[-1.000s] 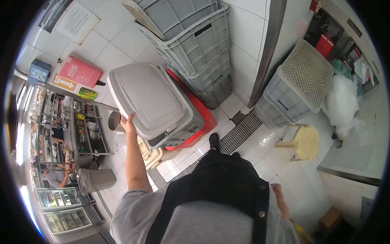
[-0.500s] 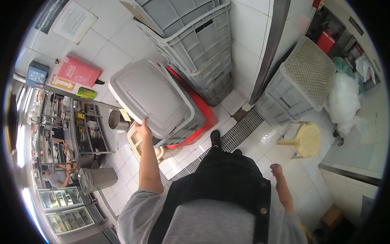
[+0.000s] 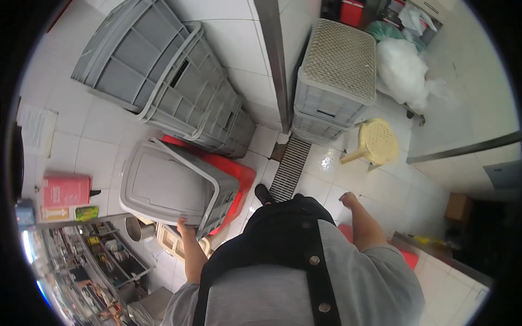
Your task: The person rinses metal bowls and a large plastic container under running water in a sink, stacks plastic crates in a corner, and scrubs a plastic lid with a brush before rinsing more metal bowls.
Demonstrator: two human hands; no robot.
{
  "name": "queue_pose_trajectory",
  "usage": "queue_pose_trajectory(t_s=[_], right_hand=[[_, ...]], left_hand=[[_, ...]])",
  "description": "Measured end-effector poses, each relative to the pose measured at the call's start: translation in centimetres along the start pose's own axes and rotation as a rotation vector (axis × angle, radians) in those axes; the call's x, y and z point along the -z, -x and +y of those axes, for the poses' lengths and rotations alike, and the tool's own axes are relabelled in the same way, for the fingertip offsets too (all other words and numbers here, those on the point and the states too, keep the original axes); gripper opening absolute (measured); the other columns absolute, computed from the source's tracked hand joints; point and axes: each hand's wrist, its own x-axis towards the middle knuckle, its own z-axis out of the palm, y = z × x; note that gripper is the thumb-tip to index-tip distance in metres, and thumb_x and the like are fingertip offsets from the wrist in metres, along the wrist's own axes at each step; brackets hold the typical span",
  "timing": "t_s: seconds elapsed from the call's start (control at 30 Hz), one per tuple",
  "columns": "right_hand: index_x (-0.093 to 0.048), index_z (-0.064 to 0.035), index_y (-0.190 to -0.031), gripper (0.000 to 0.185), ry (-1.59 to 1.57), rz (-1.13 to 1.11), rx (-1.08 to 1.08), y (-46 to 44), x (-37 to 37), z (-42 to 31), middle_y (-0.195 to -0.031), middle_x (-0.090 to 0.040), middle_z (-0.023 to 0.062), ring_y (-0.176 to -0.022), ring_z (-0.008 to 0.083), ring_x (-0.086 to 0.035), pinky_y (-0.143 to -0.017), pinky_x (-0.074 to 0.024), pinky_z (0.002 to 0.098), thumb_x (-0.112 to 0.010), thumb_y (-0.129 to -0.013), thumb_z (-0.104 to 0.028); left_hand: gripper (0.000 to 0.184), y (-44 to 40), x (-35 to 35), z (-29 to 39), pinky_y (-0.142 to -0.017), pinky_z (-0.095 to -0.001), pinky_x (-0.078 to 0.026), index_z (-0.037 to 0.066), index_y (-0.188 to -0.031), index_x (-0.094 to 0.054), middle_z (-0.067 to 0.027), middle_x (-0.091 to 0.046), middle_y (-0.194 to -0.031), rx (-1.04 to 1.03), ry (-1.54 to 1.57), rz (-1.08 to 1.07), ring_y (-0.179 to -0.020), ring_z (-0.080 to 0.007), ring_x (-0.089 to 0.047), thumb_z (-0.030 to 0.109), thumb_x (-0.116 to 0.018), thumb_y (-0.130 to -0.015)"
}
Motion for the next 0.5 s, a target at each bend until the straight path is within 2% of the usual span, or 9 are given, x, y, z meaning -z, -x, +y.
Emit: queue_pose_trajectory(t_s=[0.13, 0.23, 0.3, 0.37, 0.4, 0.43, 0.5], right_hand=[[-0.072, -0.0088, -0.089, 0.020, 0.009, 0.037, -0.005, -0.4, -1.5, -2.5, -0.069, -0.066, 0.0105, -0.055, 0.0221, -0.060, -0.048, -0.0509, 0.0374, -0.070, -0.078, -0.025], [-0.073, -0.0093, -0.088, 0.021, 0.081, 0.054, 0.074, -1.2, -2.3, -5.0, -0.072, -0.067, 0.0114, -0.061, 0.0227, -0.063, -0.056, -0.0526, 0.0381, -0.072, -0.076, -0.026], [-0.073, -0.0093, -0.087, 0.021, 0.208, 0.069, 0.209, -2.0, -2.9, -6.6, -0.075, -0.069, 0.0122, -0.067, 0.0229, -0.065, -0.064, -0.0535, 0.0377, -0.073, -0.075, -0.026], [-0.073, -0.0096, -0.089, 0.028, 0.156, 0.032, 0.084, -3.1, -3.5, -8.7, -0.090, -0.069, 0.0125, -0.084, 0.0283, -0.064, -0.077, -0.0520, 0.0387, -0.069, -0.077, -0.034], [-0.072, -0.0097, -0.090, 0.031, 0.127, 0.013, 0.023, -3.7, -3.8, -9.8, -0.097, -0.069, 0.0126, -0.093, 0.0310, -0.064, -0.083, -0.0513, 0.0393, -0.068, -0.078, -0.038], [-0.072, -0.0097, -0.092, 0.031, 0.123, 0.009, 0.037, -3.6, -3.6, -11.2, -0.098, -0.069, 0.0131, -0.094, 0.0319, -0.064, -0.083, -0.0513, 0.0393, -0.068, -0.078, -0.037], [-0.071, -0.0092, -0.092, 0.031, 0.139, 0.035, 0.117, -4.1, -3.7, -13.5, -0.098, -0.068, 0.0150, -0.094, 0.0330, -0.064, -0.083, -0.0511, 0.0399, -0.068, -0.077, -0.037]], left_hand=[[0.044, -2.2, 2.0, -1.3, -0.090, -0.0490, -0.042, 0.002, -0.095, -0.054, -0.0135, -0.053, -0.099, 0.130, 0.120, -0.111, -0.098, -0.0314, -0.052, 0.008, -0.059, -0.052], [0.045, -1.9, 2.5, -1.3, -0.090, -0.0488, -0.045, -0.002, -0.096, -0.055, -0.0167, -0.055, -0.105, 0.103, 0.028, -0.017, -0.100, -0.0331, -0.053, 0.008, -0.060, -0.052], [0.050, -2.4, 3.3, -1.5, -0.090, -0.0476, -0.045, -0.004, -0.100, -0.054, -0.0176, -0.055, -0.107, 0.112, -0.078, 0.043, -0.101, -0.0335, -0.053, 0.006, -0.061, -0.052], [0.051, -3.5, 6.1, -2.5, -0.089, -0.0474, -0.046, -0.004, -0.104, -0.054, -0.0182, -0.055, -0.107, -0.003, -0.376, -0.040, -0.099, -0.0339, -0.055, 0.007, -0.063, -0.054], [0.051, -3.0, 5.4, -2.1, -0.087, -0.0467, -0.047, -0.004, -0.105, -0.054, -0.0185, -0.056, -0.107, 0.010, -0.457, -0.017, -0.098, -0.0336, -0.055, 0.006, -0.064, -0.056], [0.051, -2.8, 4.9, -1.8, -0.086, -0.0461, -0.048, -0.004, -0.107, -0.054, -0.0187, -0.056, -0.107, 0.026, -0.537, 0.006, -0.097, -0.0334, -0.056, 0.006, -0.065, -0.058], [0.049, 2.1, 0.1, 2.4, -0.082, -0.0434, -0.050, -0.005, -0.110, -0.054, -0.0193, -0.057, -0.105, 0.210, -0.557, 0.187, -0.093, -0.0320, -0.058, 0.004, -0.066, -0.063]])
